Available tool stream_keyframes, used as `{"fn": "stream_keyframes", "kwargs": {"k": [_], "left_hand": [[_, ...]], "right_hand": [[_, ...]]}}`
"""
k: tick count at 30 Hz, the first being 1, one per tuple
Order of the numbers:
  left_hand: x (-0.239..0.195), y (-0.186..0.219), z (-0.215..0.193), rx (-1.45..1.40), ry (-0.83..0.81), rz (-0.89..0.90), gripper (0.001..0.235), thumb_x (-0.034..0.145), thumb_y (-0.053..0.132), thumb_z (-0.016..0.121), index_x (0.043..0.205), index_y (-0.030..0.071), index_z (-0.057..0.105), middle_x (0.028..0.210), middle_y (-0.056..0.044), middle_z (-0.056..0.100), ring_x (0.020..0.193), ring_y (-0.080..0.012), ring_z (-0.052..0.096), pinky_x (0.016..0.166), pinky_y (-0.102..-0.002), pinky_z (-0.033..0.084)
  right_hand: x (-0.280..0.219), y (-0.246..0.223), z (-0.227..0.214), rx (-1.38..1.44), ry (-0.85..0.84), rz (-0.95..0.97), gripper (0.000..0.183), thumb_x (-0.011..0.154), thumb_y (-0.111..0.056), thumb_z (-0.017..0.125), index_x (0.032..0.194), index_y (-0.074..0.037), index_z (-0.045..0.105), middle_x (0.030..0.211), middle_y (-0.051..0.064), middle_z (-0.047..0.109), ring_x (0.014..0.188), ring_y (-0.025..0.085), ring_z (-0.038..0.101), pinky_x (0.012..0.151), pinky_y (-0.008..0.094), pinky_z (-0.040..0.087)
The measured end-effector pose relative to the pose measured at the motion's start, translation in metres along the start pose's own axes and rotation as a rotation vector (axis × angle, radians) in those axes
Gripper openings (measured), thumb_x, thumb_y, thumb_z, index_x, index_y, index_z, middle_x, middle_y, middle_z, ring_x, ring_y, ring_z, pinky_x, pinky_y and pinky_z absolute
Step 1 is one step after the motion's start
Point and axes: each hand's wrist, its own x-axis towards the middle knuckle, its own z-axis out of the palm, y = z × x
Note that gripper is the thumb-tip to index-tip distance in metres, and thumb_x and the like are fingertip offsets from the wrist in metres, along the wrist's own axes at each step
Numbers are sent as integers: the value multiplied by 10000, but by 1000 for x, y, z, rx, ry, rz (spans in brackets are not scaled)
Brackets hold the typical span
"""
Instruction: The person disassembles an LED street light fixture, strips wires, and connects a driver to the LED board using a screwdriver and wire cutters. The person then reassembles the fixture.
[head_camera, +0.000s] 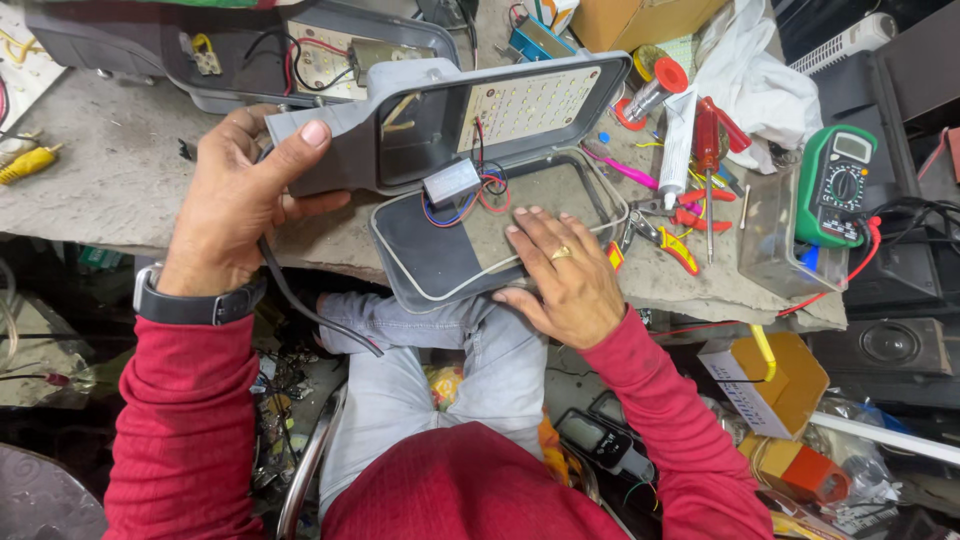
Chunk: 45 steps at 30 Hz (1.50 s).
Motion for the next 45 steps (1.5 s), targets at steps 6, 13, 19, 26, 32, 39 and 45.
{"fn": "stream_keyframes", "kwargs": {"k": [6,13,19,26,32,39,45], "left_hand": [[-9,0,8,196,92,-8,836,917,446,763,1428,-108,400,1118,-176,697,804,-218,745,616,-333,625],[-8,22,5,380,-50,-55,830,945,697,517,1154,-88,686,843,-135,745,609,-185,735,509,-248,576],[-2,15,0,308,-5,-143,813,947,706,501,1157,-63,661,828,-149,736,584,-213,720,464,-255,543],[4,2,-10,160,11,-215,706,1012,599,529,1240,-67,582,901,-154,699,608,-204,694,451,-268,526],[5,1,-14,125,-38,-229,725,1031,594,516,1350,-56,528,918,-204,669,588,-218,667,455,-276,525],[9,7,-16,142,-72,-241,738,1018,612,483,1355,-44,512,967,-182,698,594,-221,672,446,-282,528],[5,3,-14,125,-45,-246,724,1025,608,488,1330,-46,541,956,-187,679,601,-224,671,451,-289,528]], "right_hand": [[-10,8,0,0,-44,13,657,887,-456,799,1336,-14,613,1414,164,610,1350,334,561,1148,497,421],[13,17,-15,59,-64,-61,781,793,-568,788,1274,26,626,1303,192,625,1238,359,580,1055,503,443],[4,6,-3,33,5,14,722,805,-544,811,1255,-12,618,1305,165,629,1249,351,579,1103,502,426],[-6,-13,14,16,58,182,776,798,-456,820,1351,33,579,1434,210,571,1365,366,525,1168,552,345],[-5,-14,27,-7,134,213,774,786,-473,802,1335,32,597,1411,201,597,1368,353,530,1172,581,322],[-13,-1,10,-158,201,40,453,884,-299,727,1230,-11,675,1284,143,696,1267,302,637,1134,538,425],[0,0,-8,-292,156,-74,269,937,-97,664,1181,6,711,1204,148,719,1178,299,691,1040,454,527]]}}
